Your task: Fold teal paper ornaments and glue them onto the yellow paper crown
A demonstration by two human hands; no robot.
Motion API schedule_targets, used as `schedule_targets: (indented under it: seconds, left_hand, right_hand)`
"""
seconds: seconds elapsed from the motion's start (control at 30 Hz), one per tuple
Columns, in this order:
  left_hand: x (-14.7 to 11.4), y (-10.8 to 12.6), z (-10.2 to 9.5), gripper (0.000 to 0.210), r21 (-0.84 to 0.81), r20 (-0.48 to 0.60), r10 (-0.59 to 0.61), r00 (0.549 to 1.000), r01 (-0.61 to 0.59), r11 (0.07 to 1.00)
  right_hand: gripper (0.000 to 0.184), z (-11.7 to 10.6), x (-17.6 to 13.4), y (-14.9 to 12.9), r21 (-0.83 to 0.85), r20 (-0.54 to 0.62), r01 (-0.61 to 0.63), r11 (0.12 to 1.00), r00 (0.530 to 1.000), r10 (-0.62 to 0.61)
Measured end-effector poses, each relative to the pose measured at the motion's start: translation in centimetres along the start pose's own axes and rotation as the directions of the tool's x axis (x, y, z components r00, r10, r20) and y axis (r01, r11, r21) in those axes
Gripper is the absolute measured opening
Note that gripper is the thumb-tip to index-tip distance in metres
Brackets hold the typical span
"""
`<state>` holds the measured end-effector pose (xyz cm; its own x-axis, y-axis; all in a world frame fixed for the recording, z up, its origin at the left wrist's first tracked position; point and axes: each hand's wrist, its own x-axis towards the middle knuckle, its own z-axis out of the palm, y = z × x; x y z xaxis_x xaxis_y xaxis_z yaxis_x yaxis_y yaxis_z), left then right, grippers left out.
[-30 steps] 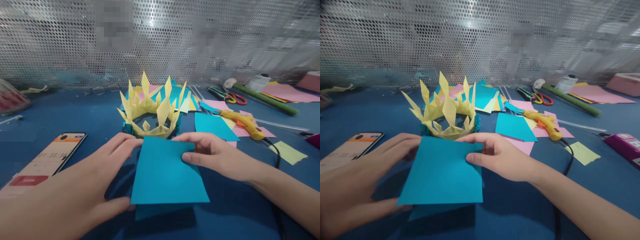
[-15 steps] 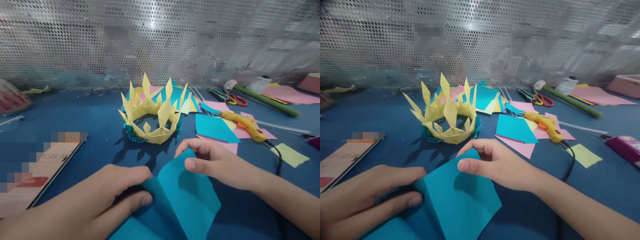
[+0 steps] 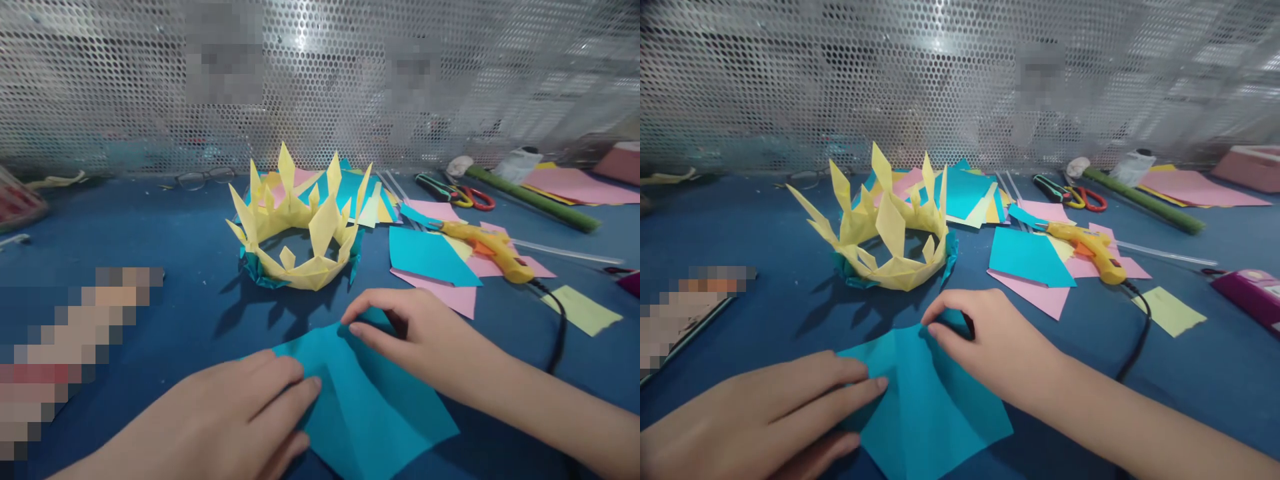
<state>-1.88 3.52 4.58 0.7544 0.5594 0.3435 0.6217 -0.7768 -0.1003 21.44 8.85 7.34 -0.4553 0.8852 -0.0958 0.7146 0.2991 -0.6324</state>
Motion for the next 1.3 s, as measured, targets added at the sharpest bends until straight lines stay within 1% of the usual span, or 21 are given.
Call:
schedule_targets:
  seconds: [0.07,0.17,0.23,0.3,0.37,0.4,0.57,0.67,0.73,0.8,0.9,1.07,1.17,1.27,1.3]
  left_hand:
    - [0.3,0.1,0.3,0.053,0.062,0.017,0.013,1.0,-0.014,0.998]
    - [0.4,0.0,0.4,0.055,0.089,0.049,-0.009,0.999,0.004,0.996]
    - [0.2,0.0,0.5,0.051,0.1,0.098,-0.038,0.995,0.028,0.995]
    - [0.1,0.1,0.7,0.046,0.097,0.17,-0.063,0.983,0.047,0.994]
    - [0.0,0.1,0.9,0.043,0.059,0.235,-0.071,0.969,0.059,0.997]
    - [0.1,0.1,0.9,0.043,0.033,0.251,-0.077,0.965,0.071,0.997]
    - [0.2,-0.1,0.5,0.045,-0.074,0.272,-0.139,0.952,0.165,0.984]
    - [0.4,0.0,0.3,0.044,-0.096,0.284,-0.153,0.947,0.187,0.978]
    - [0.5,0.0,0.3,0.043,-0.082,0.281,-0.146,0.949,0.175,0.981]
    - [0.7,0.1,0.4,0.043,-0.035,0.286,-0.121,0.951,0.137,0.99]
    - [1.0,0.2,0.6,0.045,0.017,0.333,-0.072,0.94,0.07,0.997]
    - [1.3,0.5,0.6,0.051,0.004,0.443,-0.048,0.895,0.052,0.999]
    - [1.5,0.4,0.4,0.06,-0.002,0.477,-0.015,0.879,0.018,1.0]
    - [1.4,0.2,0.2,0.065,-0.031,0.5,0.0,0.866,0.018,0.999]
    - [1.4,0.1,0.1,0.066,-0.03,0.49,0.001,0.872,0.015,0.999]
  right_hand:
    - [0.016,0.0,-0.1,0.1,-0.018,-0.009,-0.02,1.0,1.0,0.02]
    - [0.018,0.0,-0.3,0.4,-0.055,-0.014,-0.075,0.996,0.997,0.074]
    - [0.018,-0.1,-0.3,0.5,-0.067,0.009,-0.095,0.993,0.995,0.096]
    - [0.017,-0.2,-0.3,0.6,-0.068,0.044,-0.126,0.99,0.991,0.129]
    - [0.015,-0.2,-0.2,0.6,-0.062,0.06,-0.145,0.988,0.987,0.148]
    - [0.015,-0.2,-0.1,0.6,-0.06,0.064,-0.145,0.988,0.987,0.149]
    - [0.014,-0.1,-0.4,0.5,-0.056,0.08,-0.155,0.986,0.984,0.159]
    - [0.013,0.1,-0.6,0.6,-0.053,0.077,-0.163,0.985,0.983,0.167]
    - [0.013,0.2,-0.6,0.7,-0.049,0.079,-0.159,0.986,0.984,0.162]
    - [0.013,0.1,-0.5,0.8,-0.048,0.088,-0.157,0.987,0.983,0.16]
    - [0.014,0.0,-0.5,0.8,-0.057,0.099,-0.166,0.984,0.98,0.171]
    - [0.014,-0.1,-0.6,0.8,-0.054,0.112,-0.163,0.985,0.979,0.168]
    - [0.013,-0.2,-0.5,0.6,-0.047,0.116,-0.16,0.986,0.979,0.165]
    - [0.012,-0.4,-0.5,0.4,-0.062,0.106,-0.169,0.984,0.979,0.175]
    - [0.012,-0.5,-0.5,0.4,-0.07,0.107,-0.171,0.983,0.978,0.178]
